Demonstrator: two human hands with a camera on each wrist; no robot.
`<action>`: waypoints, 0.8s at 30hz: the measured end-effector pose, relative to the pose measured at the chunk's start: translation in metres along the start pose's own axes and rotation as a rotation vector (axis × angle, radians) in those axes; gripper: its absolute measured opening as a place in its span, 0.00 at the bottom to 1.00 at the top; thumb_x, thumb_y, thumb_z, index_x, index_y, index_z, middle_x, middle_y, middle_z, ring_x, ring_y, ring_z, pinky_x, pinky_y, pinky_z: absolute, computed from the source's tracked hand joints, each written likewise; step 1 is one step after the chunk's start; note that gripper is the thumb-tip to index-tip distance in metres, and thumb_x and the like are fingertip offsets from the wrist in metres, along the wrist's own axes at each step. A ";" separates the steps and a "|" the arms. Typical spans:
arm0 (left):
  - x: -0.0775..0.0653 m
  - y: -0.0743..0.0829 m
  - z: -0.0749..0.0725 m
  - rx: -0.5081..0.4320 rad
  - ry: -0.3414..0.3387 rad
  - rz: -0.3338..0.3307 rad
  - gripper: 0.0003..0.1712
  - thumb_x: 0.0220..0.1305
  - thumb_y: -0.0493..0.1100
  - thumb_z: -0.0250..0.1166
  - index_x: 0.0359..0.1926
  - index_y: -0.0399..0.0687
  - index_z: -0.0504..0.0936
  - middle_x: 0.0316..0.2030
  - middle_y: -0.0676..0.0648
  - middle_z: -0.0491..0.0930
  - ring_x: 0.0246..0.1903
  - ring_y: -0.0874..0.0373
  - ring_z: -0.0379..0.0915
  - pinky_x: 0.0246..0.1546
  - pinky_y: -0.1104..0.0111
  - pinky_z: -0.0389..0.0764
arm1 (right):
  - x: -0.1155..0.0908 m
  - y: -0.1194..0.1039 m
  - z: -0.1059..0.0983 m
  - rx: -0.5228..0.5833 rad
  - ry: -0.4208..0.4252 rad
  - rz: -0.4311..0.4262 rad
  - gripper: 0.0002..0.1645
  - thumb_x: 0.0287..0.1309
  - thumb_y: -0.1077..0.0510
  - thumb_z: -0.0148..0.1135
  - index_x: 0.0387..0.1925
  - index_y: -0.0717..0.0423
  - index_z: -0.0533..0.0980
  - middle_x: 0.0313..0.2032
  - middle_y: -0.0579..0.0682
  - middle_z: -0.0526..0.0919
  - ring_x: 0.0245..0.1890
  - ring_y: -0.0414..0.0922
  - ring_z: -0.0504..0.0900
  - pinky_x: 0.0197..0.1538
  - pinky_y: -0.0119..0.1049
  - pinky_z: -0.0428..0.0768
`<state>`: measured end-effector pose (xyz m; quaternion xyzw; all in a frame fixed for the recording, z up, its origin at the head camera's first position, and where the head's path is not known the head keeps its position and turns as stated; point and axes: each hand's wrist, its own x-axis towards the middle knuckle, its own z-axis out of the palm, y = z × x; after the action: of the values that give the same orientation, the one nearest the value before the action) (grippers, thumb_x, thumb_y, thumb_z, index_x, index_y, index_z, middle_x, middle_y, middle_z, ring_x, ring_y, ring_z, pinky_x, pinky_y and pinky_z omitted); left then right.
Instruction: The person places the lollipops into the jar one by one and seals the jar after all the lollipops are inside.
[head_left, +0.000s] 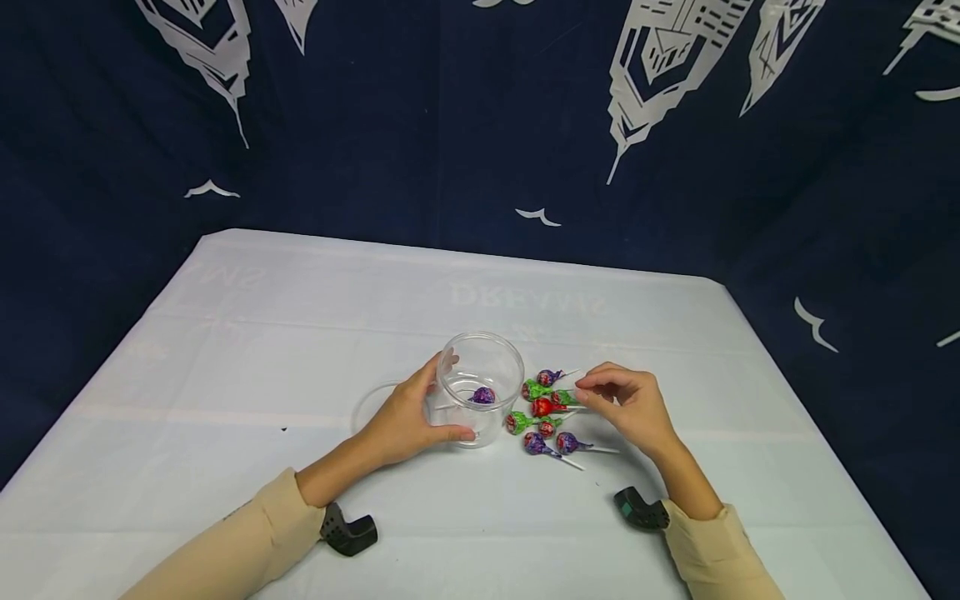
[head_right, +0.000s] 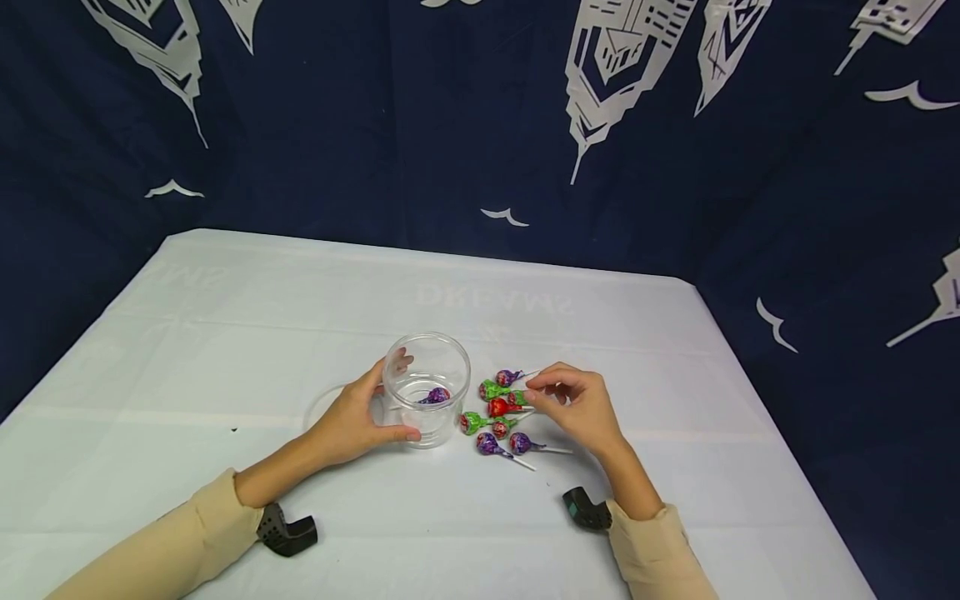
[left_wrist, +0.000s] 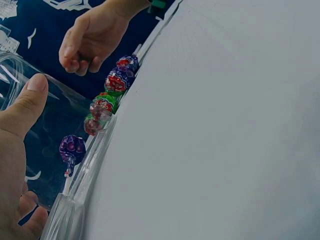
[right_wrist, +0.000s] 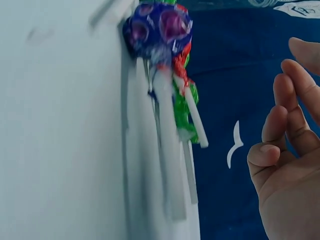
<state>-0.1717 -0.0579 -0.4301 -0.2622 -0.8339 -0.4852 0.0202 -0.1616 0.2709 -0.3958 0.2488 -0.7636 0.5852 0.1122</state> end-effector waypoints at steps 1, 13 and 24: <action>0.000 0.000 0.000 -0.001 0.000 0.004 0.64 0.44 0.53 0.82 0.76 0.45 0.54 0.70 0.44 0.65 0.61 0.45 0.70 0.61 0.55 0.72 | 0.000 0.001 -0.001 -0.005 0.001 0.000 0.06 0.49 0.81 0.65 0.32 0.77 0.80 0.32 0.47 0.84 0.27 0.40 0.73 0.28 0.30 0.69; -0.001 0.002 -0.001 -0.007 -0.001 0.006 0.64 0.44 0.53 0.82 0.76 0.46 0.53 0.70 0.44 0.65 0.61 0.44 0.70 0.61 0.54 0.72 | -0.004 0.014 -0.008 -0.090 -0.037 -0.003 0.11 0.43 0.82 0.69 0.32 0.73 0.82 0.31 0.59 0.83 0.26 0.44 0.68 0.28 0.36 0.63; 0.000 0.002 -0.001 -0.005 -0.002 0.000 0.64 0.44 0.53 0.82 0.77 0.46 0.53 0.70 0.44 0.65 0.62 0.45 0.70 0.61 0.55 0.72 | -0.007 0.024 -0.012 -0.299 -0.068 0.017 0.12 0.41 0.75 0.76 0.31 0.64 0.85 0.33 0.55 0.85 0.36 0.42 0.76 0.38 0.32 0.70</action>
<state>-0.1705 -0.0579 -0.4278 -0.2627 -0.8329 -0.4868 0.0186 -0.1694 0.2890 -0.4159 0.2426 -0.8476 0.4571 0.1173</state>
